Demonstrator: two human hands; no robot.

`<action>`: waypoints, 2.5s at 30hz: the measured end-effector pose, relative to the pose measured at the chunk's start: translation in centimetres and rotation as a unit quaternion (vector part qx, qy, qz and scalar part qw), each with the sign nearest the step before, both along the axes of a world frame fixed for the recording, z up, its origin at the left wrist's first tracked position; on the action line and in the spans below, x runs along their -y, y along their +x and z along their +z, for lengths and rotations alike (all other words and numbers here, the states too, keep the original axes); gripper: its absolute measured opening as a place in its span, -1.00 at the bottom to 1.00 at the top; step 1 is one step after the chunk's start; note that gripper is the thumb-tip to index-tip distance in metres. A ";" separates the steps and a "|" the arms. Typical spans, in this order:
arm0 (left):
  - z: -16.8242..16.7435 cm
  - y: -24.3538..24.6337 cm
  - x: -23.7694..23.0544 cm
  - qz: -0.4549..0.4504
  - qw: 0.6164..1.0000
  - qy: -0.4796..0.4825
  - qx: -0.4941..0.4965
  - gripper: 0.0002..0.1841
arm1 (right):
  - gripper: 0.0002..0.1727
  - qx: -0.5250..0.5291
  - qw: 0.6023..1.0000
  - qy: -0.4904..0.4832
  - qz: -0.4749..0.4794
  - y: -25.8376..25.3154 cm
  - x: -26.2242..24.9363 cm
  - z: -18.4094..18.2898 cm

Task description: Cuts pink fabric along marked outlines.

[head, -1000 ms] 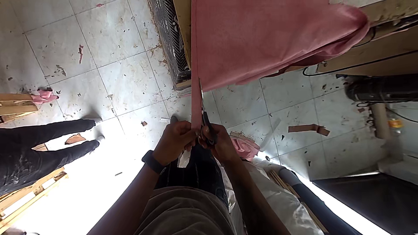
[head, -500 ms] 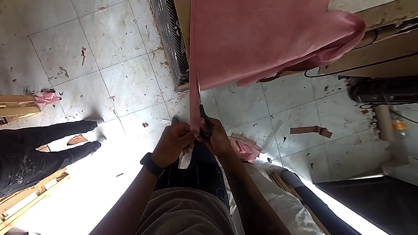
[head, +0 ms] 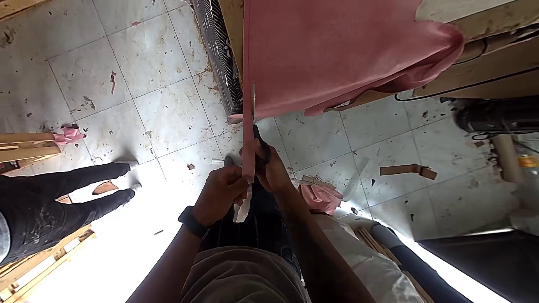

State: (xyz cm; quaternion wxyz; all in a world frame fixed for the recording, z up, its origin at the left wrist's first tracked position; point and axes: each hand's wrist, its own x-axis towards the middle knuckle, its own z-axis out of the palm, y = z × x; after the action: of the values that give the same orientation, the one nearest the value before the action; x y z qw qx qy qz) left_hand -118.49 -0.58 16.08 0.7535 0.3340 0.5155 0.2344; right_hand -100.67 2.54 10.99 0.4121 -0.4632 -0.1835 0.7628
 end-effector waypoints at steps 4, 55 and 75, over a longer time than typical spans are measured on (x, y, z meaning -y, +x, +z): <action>0.2 -0.5 -0.1 -0.007 1.000 0.005 -0.011 -0.81 | -0.49 0.006 1.000 -0.004 -0.010 -0.5 0.1 -0.1; 3.4 -3.4 -0.4 -0.020 0.993 0.100 -0.063 -0.77 | -0.55 0.027 0.998 0.011 -0.056 -2.3 -8.1 0.8; 4.2 -4.2 -0.3 -0.014 0.992 0.113 -0.049 -0.78 | -0.51 0.030 0.998 0.008 -0.063 -2.5 -12.4 1.5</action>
State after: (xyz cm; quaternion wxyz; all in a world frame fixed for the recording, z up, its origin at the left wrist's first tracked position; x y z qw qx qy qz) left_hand -122.71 -0.29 20.33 0.6884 0.4352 0.5169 0.2636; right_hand -103.20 14.89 12.52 0.4578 -0.4931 -0.1720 0.7195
